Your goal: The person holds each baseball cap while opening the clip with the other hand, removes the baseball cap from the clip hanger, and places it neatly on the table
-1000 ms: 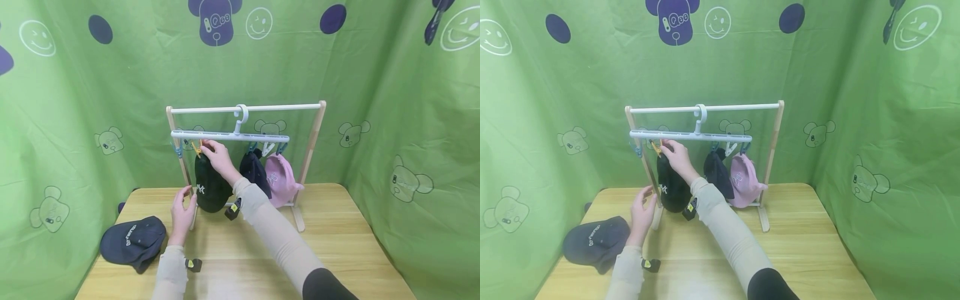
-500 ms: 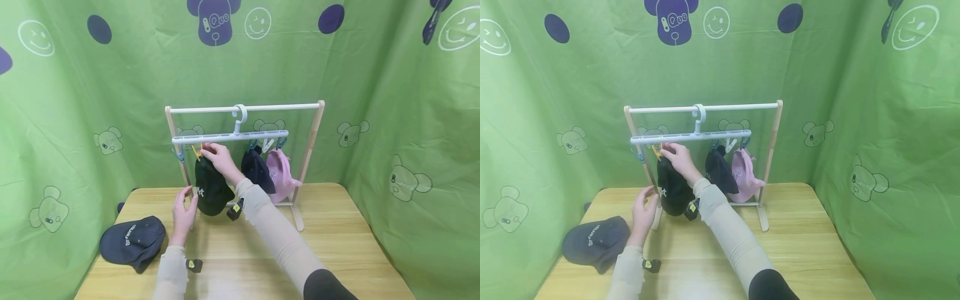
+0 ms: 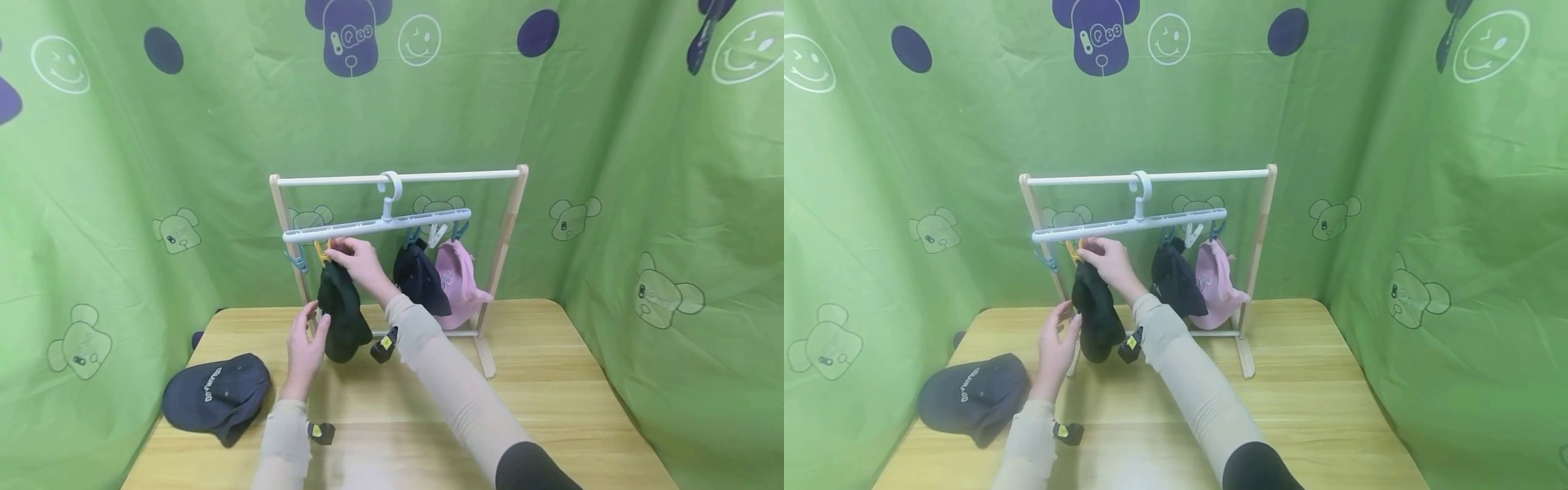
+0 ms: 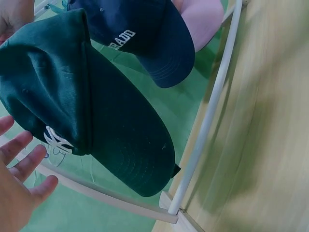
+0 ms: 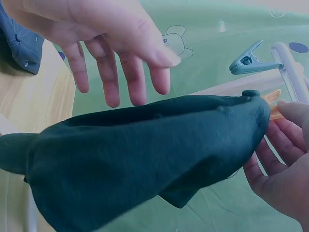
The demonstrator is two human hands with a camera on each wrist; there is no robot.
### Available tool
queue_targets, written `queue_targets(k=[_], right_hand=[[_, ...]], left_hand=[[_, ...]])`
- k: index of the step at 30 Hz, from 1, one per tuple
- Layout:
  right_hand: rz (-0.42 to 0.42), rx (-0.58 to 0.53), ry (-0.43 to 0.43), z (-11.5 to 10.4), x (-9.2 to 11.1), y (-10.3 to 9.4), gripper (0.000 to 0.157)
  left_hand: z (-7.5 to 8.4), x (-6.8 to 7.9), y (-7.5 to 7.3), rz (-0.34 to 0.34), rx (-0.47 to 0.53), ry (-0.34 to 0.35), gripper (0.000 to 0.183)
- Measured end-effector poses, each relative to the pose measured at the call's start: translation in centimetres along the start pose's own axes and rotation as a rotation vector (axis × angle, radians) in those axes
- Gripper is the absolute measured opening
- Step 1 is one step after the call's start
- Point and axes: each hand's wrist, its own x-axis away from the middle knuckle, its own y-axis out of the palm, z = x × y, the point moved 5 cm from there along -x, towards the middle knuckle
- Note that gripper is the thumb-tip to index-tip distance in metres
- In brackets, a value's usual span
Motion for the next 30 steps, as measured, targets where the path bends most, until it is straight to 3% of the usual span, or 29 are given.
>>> queue_targets(k=[14, 30], right_hand=[[0.009, 0.003, 0.034, 0.3, 0.2, -0.1, 0.027], [0.001, 0.013, 0.037, 0.1, 0.4, 0.1, 0.027]], left_hand=[[0.8, -0.7, 1.0, -0.036, -0.027, 0.021, 0.059], [0.7, -2.3, 1.5, 0.001, -0.077, 0.011, 0.063]])
